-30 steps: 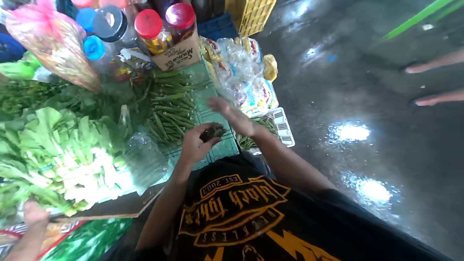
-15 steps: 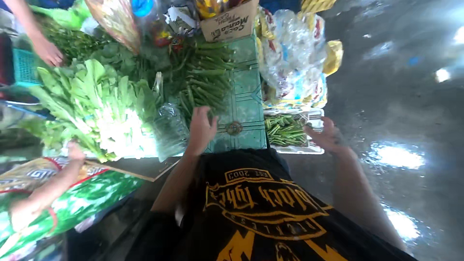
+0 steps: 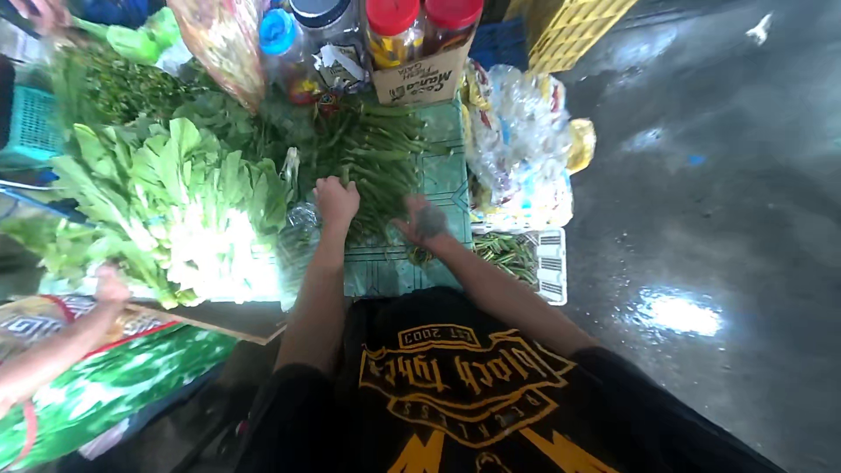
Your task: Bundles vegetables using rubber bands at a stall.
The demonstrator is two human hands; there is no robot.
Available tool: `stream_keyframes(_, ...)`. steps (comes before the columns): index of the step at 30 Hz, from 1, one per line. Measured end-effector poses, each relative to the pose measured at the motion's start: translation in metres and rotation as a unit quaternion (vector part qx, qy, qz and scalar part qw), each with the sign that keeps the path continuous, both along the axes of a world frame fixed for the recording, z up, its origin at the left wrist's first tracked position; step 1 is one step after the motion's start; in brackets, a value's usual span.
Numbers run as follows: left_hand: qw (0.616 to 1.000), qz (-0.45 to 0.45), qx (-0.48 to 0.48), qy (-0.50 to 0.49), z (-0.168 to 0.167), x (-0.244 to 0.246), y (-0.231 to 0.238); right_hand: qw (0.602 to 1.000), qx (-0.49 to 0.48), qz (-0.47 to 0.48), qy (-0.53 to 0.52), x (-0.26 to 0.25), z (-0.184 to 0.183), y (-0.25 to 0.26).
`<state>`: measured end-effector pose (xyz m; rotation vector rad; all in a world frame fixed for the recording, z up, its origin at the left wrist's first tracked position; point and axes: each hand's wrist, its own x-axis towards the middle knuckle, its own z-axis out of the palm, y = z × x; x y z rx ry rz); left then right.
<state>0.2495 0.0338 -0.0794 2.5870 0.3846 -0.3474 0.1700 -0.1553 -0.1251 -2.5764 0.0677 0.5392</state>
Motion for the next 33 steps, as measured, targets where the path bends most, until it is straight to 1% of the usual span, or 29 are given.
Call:
stream_keyframes(1, 0.997, 0.011, -0.070, -0.027, 0.003, -0.005, 0.002, 0.999, -0.028, -0.003, -0.024, -0.001, -0.008, 0.006)
stream_keyframes(3, 0.972, 0.030, -0.225, -0.062, 0.006, -0.022, 0.006, 0.996, -0.057, 0.004, -0.068, -0.005, -0.020, 0.012)
stream_keyframes(4, 0.957, 0.031, -0.283, -0.051, 0.007, -0.034, 0.008, 0.995, -0.067, 0.012, -0.073, -0.006, -0.023, 0.013)
stream_keyframes(5, 0.948, 0.027, -0.315, -0.030, 0.007, -0.048, 0.009, 0.994, -0.073, 0.016, -0.075, -0.007, -0.025, 0.014)
stream_keyframes(7, 0.937, 0.038, -0.348, 0.013, 0.003, -0.076, 0.003, 0.996, -0.069, 0.011, -0.057, -0.007, -0.022, 0.015)
stream_keyframes(8, 0.927, 0.057, -0.369, 0.016, -0.002, -0.081, -0.005, 0.998, -0.045, -0.002, -0.034, -0.006, -0.015, 0.014)
stream_keyframes(9, 0.921, 0.077, -0.382, 0.014, -0.008, -0.085, -0.012, 1.000, -0.002, -0.019, -0.002, -0.003, -0.005, 0.013)
stream_keyframes(11, 0.915, 0.104, -0.390, 0.008, -0.014, -0.091, -0.024, 0.988, 0.129, -0.071, 0.046, -0.004, 0.013, 0.004)
stream_keyframes(12, 0.901, 0.130, -0.413, 0.011, -0.014, -0.093, -0.030, 0.976, 0.188, -0.098, 0.054, -0.008, 0.021, -0.002)
stream_keyframes(14, 0.853, 0.182, -0.489, 0.016, -0.014, -0.093, -0.039, 0.961, 0.249, -0.113, 0.044, -0.020, 0.031, -0.010)
stream_keyframes(16, 0.817, 0.178, -0.549, 0.006, -0.013, -0.090, -0.042, 0.959, 0.265, -0.096, 0.019, -0.035, 0.039, -0.011)
stream_keyframes(19, 0.767, 0.120, -0.630, -0.005, -0.006, -0.083, -0.041, 0.968, 0.238, -0.073, -0.032, -0.050, 0.045, -0.012)
stream_keyframes(21, 0.742, 0.095, -0.664, -0.005, -0.002, -0.083, -0.044, 0.972, 0.219, -0.057, -0.065, -0.054, 0.045, -0.017)
stream_keyframes(22, 0.738, 0.091, -0.669, -0.007, -0.001, -0.084, -0.045, 0.973, 0.214, -0.042, -0.080, -0.055, 0.045, -0.020)
stream_keyframes(24, 0.748, 0.098, -0.657, -0.013, 0.000, -0.087, -0.044, 0.972, 0.222, -0.012, -0.081, -0.055, 0.046, -0.028)
stream_keyframes(25, 0.757, 0.107, -0.644, -0.014, 0.000, -0.088, -0.042, 0.969, 0.237, -0.015, -0.066, -0.055, 0.047, -0.031)
stream_keyframes(28, 0.777, 0.117, -0.618, -0.024, -0.002, -0.090, -0.030, 0.952, 0.295, -0.083, -0.016, -0.049, 0.045, -0.043)
stream_keyframes(30, 0.785, 0.120, -0.607, -0.025, 0.000, -0.094, -0.019, 0.957, 0.271, -0.098, -0.032, -0.044, 0.042, -0.049)
stream_keyframes(31, 0.786, 0.128, -0.604, -0.023, 0.001, -0.097, -0.013, 0.965, 0.244, -0.084, -0.041, -0.040, 0.037, -0.050)
stream_keyframes(33, 0.773, 0.163, -0.613, -0.018, 0.002, -0.101, -0.005, 0.981, 0.188, -0.032, -0.025, -0.029, 0.022, -0.052)
